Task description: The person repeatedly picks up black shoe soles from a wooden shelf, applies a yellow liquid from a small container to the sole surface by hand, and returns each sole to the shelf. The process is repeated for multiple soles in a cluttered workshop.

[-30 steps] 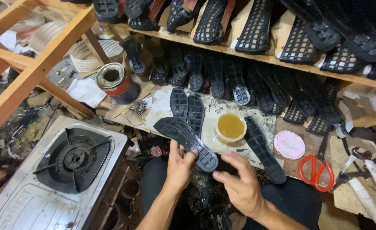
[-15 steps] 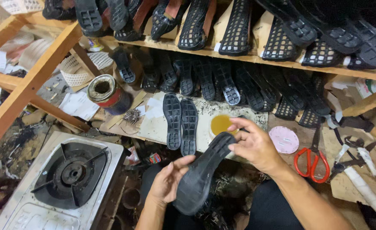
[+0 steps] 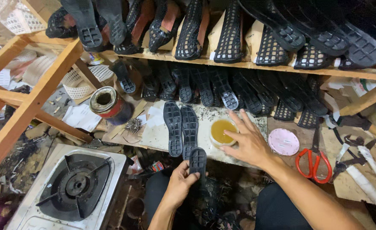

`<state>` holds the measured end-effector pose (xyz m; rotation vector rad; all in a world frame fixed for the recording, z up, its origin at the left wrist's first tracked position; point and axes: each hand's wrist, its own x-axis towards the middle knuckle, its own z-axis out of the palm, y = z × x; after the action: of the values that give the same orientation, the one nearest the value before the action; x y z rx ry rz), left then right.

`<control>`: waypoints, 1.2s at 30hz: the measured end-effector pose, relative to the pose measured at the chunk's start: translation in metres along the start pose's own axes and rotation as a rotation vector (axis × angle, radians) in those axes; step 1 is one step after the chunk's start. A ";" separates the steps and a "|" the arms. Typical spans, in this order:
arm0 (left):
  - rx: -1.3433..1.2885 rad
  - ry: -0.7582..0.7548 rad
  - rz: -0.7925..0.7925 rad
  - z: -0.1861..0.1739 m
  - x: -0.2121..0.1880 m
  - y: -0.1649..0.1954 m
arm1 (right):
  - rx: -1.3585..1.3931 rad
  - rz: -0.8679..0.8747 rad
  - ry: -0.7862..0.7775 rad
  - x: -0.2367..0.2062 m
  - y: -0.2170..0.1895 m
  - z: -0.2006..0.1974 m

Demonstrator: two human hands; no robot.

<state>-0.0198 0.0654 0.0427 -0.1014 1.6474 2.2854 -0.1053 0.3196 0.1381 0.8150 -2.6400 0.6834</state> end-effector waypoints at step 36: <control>-0.273 -0.148 0.054 0.028 -0.006 0.039 | 0.166 -0.357 0.019 -0.053 -0.050 0.009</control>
<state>-0.0218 0.0789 0.0890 0.0495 1.2753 2.4813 -0.0353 0.3024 0.1262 1.2779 -2.3524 0.8090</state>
